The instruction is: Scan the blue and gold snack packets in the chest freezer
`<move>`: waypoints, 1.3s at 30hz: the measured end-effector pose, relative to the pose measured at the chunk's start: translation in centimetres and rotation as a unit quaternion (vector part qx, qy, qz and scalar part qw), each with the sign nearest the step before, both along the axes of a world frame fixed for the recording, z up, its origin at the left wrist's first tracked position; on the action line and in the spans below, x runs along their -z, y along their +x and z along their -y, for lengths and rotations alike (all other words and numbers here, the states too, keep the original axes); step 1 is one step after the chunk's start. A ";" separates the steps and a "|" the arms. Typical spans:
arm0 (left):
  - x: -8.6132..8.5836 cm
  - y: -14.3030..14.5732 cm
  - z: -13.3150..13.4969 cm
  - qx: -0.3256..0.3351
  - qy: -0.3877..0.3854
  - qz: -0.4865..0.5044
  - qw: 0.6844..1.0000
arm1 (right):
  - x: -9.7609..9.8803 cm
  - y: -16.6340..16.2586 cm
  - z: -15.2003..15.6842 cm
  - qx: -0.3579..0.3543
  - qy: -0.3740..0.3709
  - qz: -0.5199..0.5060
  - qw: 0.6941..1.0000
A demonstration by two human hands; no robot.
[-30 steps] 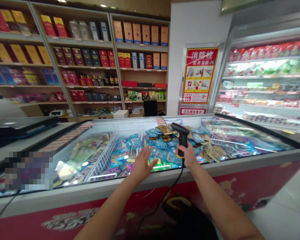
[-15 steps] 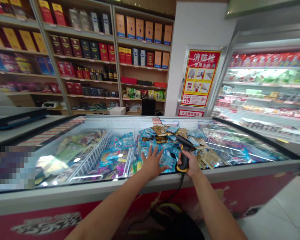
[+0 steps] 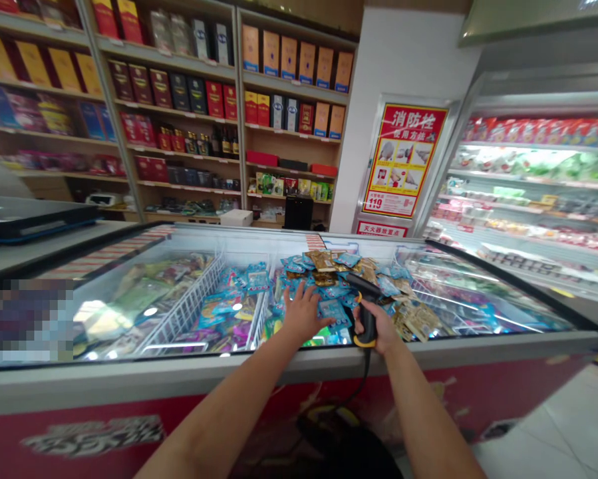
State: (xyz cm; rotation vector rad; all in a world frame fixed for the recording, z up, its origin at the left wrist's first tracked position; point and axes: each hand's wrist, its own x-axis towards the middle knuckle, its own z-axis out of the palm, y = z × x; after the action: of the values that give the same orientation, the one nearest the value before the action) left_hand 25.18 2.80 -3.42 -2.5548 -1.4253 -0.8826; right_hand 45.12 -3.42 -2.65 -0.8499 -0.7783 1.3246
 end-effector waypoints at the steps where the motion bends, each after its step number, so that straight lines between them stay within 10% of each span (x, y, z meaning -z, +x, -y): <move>1: 0.0 0.2 0.2 -0.001 -0.006 0.002 1.000 | 0.0 0.0 -0.1 0.002 0.003 0.000 1.000; 14: -0.2 -0.4 -1.3 0.063 -0.128 0.184 0.973 | 0.2 -0.7 -0.5 0.033 0.022 0.014 0.999; 21: -0.7 -4.5 -3.0 -0.061 -0.085 0.493 0.864 | -1.3 -4.8 -2.0 0.012 0.051 -0.018 0.998; 27: 0.4 -8.6 -4.5 -0.091 -0.158 0.571 0.801 | -0.4 -8.6 -3.0 -0.070 -0.003 0.032 0.997; 34: 1.1 -8.4 -4.9 -0.080 -0.164 0.574 0.799 | -0.1 -9.4 -2.1 -0.028 0.004 0.078 0.997; 39: 0.8 -8.7 -5.0 -0.061 -0.174 0.653 0.735 | -0.4 -9.7 -1.9 -0.018 0.002 0.082 0.996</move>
State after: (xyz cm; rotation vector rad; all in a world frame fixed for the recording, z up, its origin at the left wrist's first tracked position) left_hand 16.53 7.76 -4.23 -1.7508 -2.0413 -2.9140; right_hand 35.44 -1.57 -2.23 -0.9541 -0.9286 1.2943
